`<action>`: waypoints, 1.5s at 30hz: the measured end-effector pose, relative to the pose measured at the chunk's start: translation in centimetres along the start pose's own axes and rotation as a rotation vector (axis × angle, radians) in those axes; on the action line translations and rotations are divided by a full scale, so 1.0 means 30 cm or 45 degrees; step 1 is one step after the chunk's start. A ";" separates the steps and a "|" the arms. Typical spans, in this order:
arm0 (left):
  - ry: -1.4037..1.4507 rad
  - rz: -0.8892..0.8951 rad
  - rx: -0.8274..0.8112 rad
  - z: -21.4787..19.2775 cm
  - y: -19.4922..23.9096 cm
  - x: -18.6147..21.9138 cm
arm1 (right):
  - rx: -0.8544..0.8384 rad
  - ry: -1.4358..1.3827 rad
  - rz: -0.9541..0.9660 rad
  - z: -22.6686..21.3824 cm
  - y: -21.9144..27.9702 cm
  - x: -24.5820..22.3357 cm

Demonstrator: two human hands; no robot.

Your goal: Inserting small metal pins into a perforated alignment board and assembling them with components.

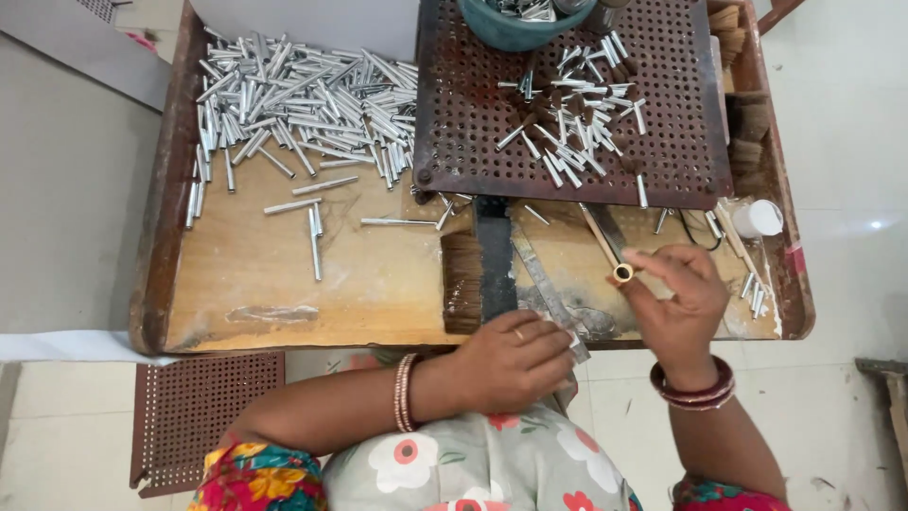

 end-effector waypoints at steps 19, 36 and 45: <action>-0.411 0.206 -0.251 0.006 0.044 0.076 | 0.151 -0.130 -0.017 -0.001 0.194 -0.322; 0.171 -0.577 0.539 -0.163 0.145 0.027 | -0.154 0.140 0.306 0.192 0.051 -0.199; 0.984 -0.864 1.034 -0.049 0.189 -0.013 | -0.134 0.147 0.525 0.200 0.084 -0.149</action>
Point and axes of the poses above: each hand's wrist, its own y-axis away from the middle knuckle, its own z-axis out of the palm, x = y × z, the point moved 1 cm from there along -y, towards the middle knuckle, and after that the axes turned 12 degrees about z, right-handed, at the moved point
